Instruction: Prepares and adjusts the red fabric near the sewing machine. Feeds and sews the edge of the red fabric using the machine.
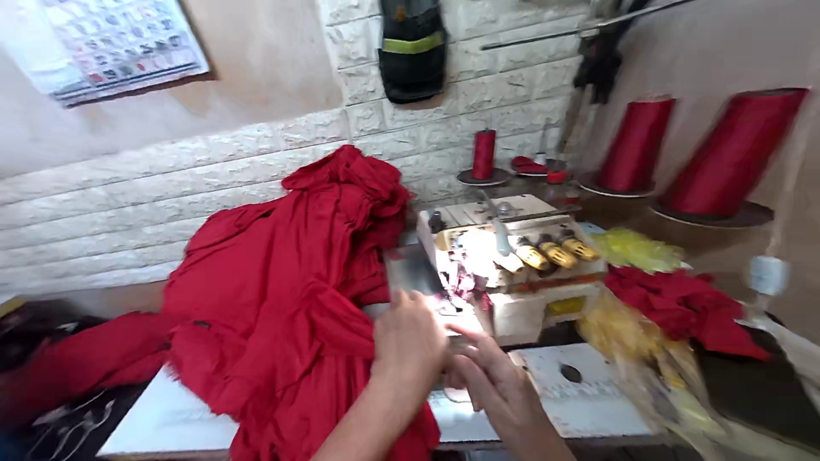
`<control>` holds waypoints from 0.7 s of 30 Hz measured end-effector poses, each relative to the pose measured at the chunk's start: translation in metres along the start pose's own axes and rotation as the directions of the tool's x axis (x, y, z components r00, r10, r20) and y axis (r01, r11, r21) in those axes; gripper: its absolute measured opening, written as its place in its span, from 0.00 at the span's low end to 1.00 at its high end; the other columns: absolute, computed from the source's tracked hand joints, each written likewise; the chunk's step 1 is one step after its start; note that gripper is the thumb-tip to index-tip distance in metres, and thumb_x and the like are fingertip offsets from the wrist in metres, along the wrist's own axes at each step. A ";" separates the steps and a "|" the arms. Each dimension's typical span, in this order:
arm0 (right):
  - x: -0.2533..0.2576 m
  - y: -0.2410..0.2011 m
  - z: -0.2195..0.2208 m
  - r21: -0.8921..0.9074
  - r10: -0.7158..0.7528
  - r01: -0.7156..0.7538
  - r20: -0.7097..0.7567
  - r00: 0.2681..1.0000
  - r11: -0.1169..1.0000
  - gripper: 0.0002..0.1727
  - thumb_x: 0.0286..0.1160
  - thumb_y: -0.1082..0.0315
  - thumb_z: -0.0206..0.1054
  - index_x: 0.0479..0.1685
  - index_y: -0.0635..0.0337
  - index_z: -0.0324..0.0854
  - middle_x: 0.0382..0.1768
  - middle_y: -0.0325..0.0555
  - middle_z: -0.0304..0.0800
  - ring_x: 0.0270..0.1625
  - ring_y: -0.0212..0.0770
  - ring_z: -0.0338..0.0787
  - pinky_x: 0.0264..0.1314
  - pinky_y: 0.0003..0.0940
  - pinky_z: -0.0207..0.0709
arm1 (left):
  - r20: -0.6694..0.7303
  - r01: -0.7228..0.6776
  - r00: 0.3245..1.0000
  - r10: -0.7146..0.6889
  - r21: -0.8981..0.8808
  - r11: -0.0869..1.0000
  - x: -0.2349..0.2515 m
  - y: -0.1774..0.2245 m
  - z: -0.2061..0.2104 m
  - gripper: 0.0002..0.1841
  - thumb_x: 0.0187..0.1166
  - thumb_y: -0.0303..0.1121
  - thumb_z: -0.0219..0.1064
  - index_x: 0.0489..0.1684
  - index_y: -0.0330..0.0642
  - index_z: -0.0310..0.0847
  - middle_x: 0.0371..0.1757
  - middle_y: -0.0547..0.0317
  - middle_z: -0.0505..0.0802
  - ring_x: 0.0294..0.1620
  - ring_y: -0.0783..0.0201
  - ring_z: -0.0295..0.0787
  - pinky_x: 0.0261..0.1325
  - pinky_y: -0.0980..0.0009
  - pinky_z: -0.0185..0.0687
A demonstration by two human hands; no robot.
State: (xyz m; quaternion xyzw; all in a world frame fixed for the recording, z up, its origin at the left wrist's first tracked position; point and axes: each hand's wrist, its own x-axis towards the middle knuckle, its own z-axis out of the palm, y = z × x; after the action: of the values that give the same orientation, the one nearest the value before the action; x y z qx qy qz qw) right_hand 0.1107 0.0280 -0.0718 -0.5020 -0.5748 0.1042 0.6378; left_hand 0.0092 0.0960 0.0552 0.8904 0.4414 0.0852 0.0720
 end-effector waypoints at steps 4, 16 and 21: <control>-0.003 -0.015 -0.014 0.049 0.114 -0.118 0.065 0.991 0.992 0.34 0.95 0.46 0.39 0.55 0.69 0.81 0.27 0.30 0.88 0.27 0.18 0.85 0.32 0.21 0.84 | 0.083 -0.417 0.882 0.463 -0.321 0.851 -0.027 -0.005 0.007 0.13 0.85 0.31 0.60 0.45 0.30 0.88 0.34 0.40 0.92 0.40 0.44 0.93 0.47 0.46 0.86; 0.006 -0.005 -0.055 -0.410 0.277 -0.199 0.139 0.951 0.890 0.25 0.92 0.56 0.54 0.52 0.76 0.82 0.31 0.59 0.92 0.30 0.52 0.93 0.38 0.53 0.87 | 0.220 -0.610 0.709 0.670 -0.286 0.739 -0.028 -0.057 -0.001 0.11 0.79 0.34 0.72 0.45 0.33 0.93 0.37 0.44 0.95 0.43 0.49 0.94 0.51 0.47 0.85; -0.002 -0.012 -0.056 -0.308 0.213 -0.127 0.266 0.940 0.943 0.21 0.90 0.61 0.57 0.49 0.75 0.83 0.31 0.59 0.92 0.29 0.50 0.92 0.37 0.49 0.86 | -0.301 -0.131 0.931 0.204 0.247 0.960 -0.029 -0.181 -0.111 0.12 0.85 0.37 0.65 0.46 0.38 0.92 0.43 0.46 0.95 0.47 0.46 0.93 0.54 0.42 0.85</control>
State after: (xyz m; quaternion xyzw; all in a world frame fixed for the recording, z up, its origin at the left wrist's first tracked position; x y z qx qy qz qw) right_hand 0.1515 -0.0083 -0.0542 -0.6159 -0.6266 0.1490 0.4537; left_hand -0.1723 0.1881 0.1245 0.9012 0.3759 0.1860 -0.1094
